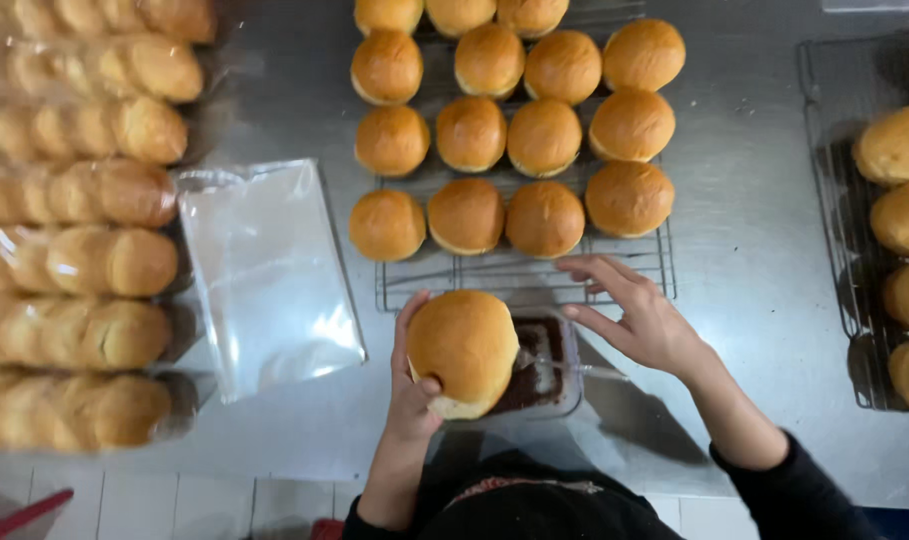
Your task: The person fills bread rolls with a dark topping using a spoon and then places multiple filled rolls into a plastic bag by hand.
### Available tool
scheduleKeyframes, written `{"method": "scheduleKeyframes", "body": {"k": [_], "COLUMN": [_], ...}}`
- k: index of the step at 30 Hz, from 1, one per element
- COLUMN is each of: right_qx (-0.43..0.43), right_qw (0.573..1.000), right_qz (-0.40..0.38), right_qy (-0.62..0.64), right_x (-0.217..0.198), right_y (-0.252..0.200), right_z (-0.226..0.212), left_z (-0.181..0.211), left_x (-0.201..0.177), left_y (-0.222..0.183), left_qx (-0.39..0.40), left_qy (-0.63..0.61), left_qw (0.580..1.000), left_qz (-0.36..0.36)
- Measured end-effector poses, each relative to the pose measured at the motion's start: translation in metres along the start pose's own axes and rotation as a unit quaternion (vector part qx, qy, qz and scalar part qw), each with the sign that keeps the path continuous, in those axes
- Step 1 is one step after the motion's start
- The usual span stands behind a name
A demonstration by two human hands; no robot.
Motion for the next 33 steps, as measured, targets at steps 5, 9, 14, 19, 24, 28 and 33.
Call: {"method": "scheduleKeyframes", "body": {"k": [5,9,14,19,24,28,33], "right_qx": [0.114,0.169,0.191,0.141,-0.033,0.054,0.158], "right_qw": [0.983,0.959,0.957,0.934,0.953,0.958,0.942], "right_qz": [0.07,0.164,0.182,0.246,0.301,0.28,0.208], "right_qy": [0.127,0.158,0.121,0.216,0.004,0.019,0.211], "right_x": [0.078,0.089,0.087,0.113,0.116,0.147,0.159], "right_y": [-0.075,-0.091,-0.118,-0.105,-0.13,-0.162,-0.134], "right_z": [0.066,0.056,0.038,0.027,0.012,0.016,-0.017], "left_z": [-0.007,-0.014,-0.03,-0.033,-0.023,-0.011,-0.014], "left_x": [-0.056,-0.077,-0.101,-0.088,-0.062,-0.041,-0.04], "left_y": [-0.04,-0.033,-0.027,-0.016,-0.012,-0.014,-0.019], "left_qx": [0.009,0.052,0.011,-0.026,0.063,0.08,0.087], "left_qy": [-0.092,-0.093,-0.151,-0.203,-0.045,-0.026,0.028], "left_qw": [0.995,0.99,0.987,0.979,0.997,0.996,0.996], "left_qz": [0.048,0.092,0.059,0.012,0.002,0.002,-0.019]}}
Point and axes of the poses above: each hand's wrist, its own y-axis towards the middle knuckle, its own x-axis out of the palm, z = x × y, the point moved 2 cm from there along y, towards the middle knuckle, and after that the axes turned 3 degrees about -y, right-handed, at the moved point
